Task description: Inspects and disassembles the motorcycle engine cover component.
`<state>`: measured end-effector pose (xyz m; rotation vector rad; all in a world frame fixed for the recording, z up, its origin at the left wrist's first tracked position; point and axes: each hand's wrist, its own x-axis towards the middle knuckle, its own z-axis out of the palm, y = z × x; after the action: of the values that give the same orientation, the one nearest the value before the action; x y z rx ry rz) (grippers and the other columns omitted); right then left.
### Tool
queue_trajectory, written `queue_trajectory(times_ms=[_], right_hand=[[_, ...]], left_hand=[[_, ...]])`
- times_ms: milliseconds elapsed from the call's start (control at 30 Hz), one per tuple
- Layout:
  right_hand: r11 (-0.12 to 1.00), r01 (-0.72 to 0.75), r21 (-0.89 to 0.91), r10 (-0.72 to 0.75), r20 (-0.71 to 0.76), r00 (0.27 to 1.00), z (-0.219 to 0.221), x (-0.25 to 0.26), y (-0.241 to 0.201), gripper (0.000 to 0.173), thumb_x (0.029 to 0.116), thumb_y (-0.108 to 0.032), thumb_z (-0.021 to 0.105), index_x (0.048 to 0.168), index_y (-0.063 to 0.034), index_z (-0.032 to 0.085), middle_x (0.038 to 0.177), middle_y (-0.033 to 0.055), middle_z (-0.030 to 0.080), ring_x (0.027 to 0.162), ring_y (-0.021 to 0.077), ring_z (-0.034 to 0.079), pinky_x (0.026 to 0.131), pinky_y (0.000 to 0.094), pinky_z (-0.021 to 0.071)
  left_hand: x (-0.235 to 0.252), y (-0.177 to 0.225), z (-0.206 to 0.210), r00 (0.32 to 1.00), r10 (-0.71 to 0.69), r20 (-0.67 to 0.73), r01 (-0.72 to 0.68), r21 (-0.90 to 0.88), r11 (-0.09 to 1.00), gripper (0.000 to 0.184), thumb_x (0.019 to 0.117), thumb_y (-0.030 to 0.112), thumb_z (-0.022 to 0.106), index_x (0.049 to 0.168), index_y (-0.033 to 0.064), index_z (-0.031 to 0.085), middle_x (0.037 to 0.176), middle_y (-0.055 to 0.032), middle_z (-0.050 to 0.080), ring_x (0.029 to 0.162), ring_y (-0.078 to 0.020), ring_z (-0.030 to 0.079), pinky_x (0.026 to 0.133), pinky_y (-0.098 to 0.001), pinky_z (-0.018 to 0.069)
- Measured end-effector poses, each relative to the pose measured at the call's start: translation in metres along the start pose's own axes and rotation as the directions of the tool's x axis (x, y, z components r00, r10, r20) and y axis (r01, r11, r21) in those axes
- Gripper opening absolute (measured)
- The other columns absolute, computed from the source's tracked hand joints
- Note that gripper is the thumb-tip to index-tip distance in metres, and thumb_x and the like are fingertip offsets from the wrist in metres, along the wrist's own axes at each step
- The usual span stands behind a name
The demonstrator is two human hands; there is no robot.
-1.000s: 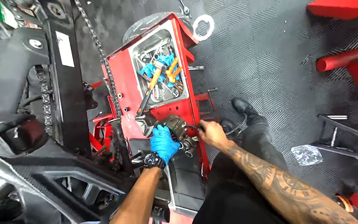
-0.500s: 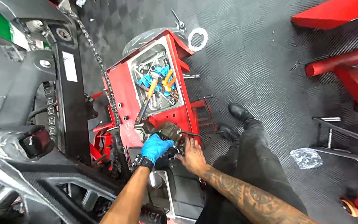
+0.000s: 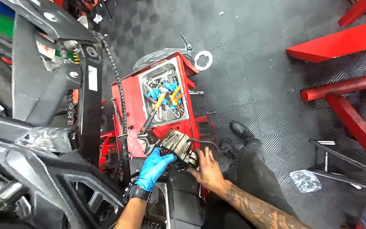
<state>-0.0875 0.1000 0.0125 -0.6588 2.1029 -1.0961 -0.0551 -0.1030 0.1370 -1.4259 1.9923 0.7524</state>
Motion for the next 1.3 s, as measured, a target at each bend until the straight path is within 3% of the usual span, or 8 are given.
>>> queue_trajectory(times_ms=[100,233,400,567,633,933,1133,1300], right_hand=[[0.995,0.088,-0.055,-0.089,-0.02,0.996,-0.017,-0.01,-0.003,0.087,0.0824,-0.05,0.081,0.152,-0.0104,0.046,0.139,0.0188,0.06,0.115,0.0329,0.068,0.091,0.0494,0.0598],[0.986,0.163,0.02,-0.156,-0.191,0.969,-0.043,-0.011,-0.007,0.071,0.0835,-0.052,0.08,0.134,-0.0057,0.062,0.115,0.0093,0.073,0.1,0.0219,0.073,0.087,0.0439,0.0617],[0.942,0.241,0.235,-0.193,-0.211,0.958,-0.11,-0.021,-0.038,0.068,0.081,-0.05,0.085,0.127,-0.0051,0.064,0.113,0.0054,0.072,0.101,0.0124,0.071,0.088,0.0368,0.0621],[0.727,0.052,0.685,0.066,-0.145,0.987,-0.171,-0.041,-0.084,0.056,0.0815,-0.027,0.086,0.125,-0.0012,0.06,0.107,0.0057,0.074,0.098,0.0139,0.073,0.088,0.0337,0.0635],[0.654,-0.002,0.756,0.129,-0.109,0.986,-0.194,-0.046,-0.09,0.054,0.083,-0.023,0.084,0.125,0.0003,0.059,0.108,0.0083,0.074,0.098,0.0161,0.073,0.088,0.0345,0.0632],[0.497,-0.203,0.844,0.203,0.114,0.973,-0.284,-0.017,-0.066,0.054,0.087,-0.043,0.076,0.117,-0.0007,0.061,0.097,0.0139,0.072,0.084,0.0249,0.073,0.074,0.045,0.0647],[0.528,-0.192,0.827,0.191,0.104,0.976,-0.322,-0.007,-0.083,0.045,0.0875,-0.039,0.075,0.109,-0.0004,0.066,0.091,0.0131,0.072,0.08,0.023,0.072,0.073,0.0416,0.0635],[0.426,-0.331,0.842,0.289,0.22,0.932,-0.308,0.021,-0.09,0.039,0.0936,-0.034,0.068,0.105,0.0023,0.065,0.086,0.018,0.072,0.071,0.0264,0.072,0.06,0.0412,0.0619]], left_hand=[[-0.026,0.008,-0.007,0.999,0.033,-0.009,-0.034,-0.18,0.983,0.063,0.0782,0.045,0.078,0.131,0.0142,0.062,0.114,-0.0098,0.071,0.105,-0.0246,0.069,0.09,-0.0522,0.0562],[-0.053,0.019,-0.022,0.993,0.111,-0.05,-0.122,-0.329,0.936,0.061,0.077,0.042,0.079,0.128,0.0137,0.064,0.111,-0.0076,0.072,0.105,-0.0204,0.068,0.09,-0.0475,0.0565],[-0.083,0.03,-0.04,0.952,0.259,-0.165,-0.278,-0.107,0.954,0.081,0.0696,0.053,0.082,0.135,0.0107,0.058,0.114,-0.0068,0.071,0.107,-0.0188,0.069,0.095,-0.0488,0.0573],[-0.119,0.061,-0.033,0.781,0.515,-0.352,-0.426,0.303,0.853,0.078,0.0605,0.058,0.082,0.123,0.0138,0.067,0.123,-0.0114,0.067,0.112,-0.028,0.067,0.092,-0.052,0.0578],[-0.133,0.074,-0.03,0.741,0.567,-0.359,-0.471,0.325,0.82,0.08,0.059,0.059,0.082,0.123,0.0139,0.066,0.123,-0.0118,0.067,0.112,-0.0278,0.066,0.092,-0.05,0.058],[-0.182,0.096,-0.057,0.655,0.645,-0.394,-0.494,0.423,0.76,0.079,0.0549,0.067,0.08,0.116,0.0184,0.068,0.116,-0.0067,0.069,0.106,-0.0226,0.068,0.081,-0.0461,0.0605],[-0.227,0.114,-0.074,0.692,0.618,-0.372,-0.491,0.385,0.781,0.078,0.058,0.06,0.084,0.119,0.0135,0.068,0.118,-0.0112,0.068,0.109,-0.0256,0.066,0.086,-0.0447,0.0588],[-0.245,0.129,-0.053,0.735,0.538,-0.412,-0.382,0.404,0.831,0.078,0.064,0.063,0.081,0.12,0.0095,0.069,0.123,-0.0171,0.068,0.113,-0.0337,0.067,0.087,-0.0498,0.0581]])
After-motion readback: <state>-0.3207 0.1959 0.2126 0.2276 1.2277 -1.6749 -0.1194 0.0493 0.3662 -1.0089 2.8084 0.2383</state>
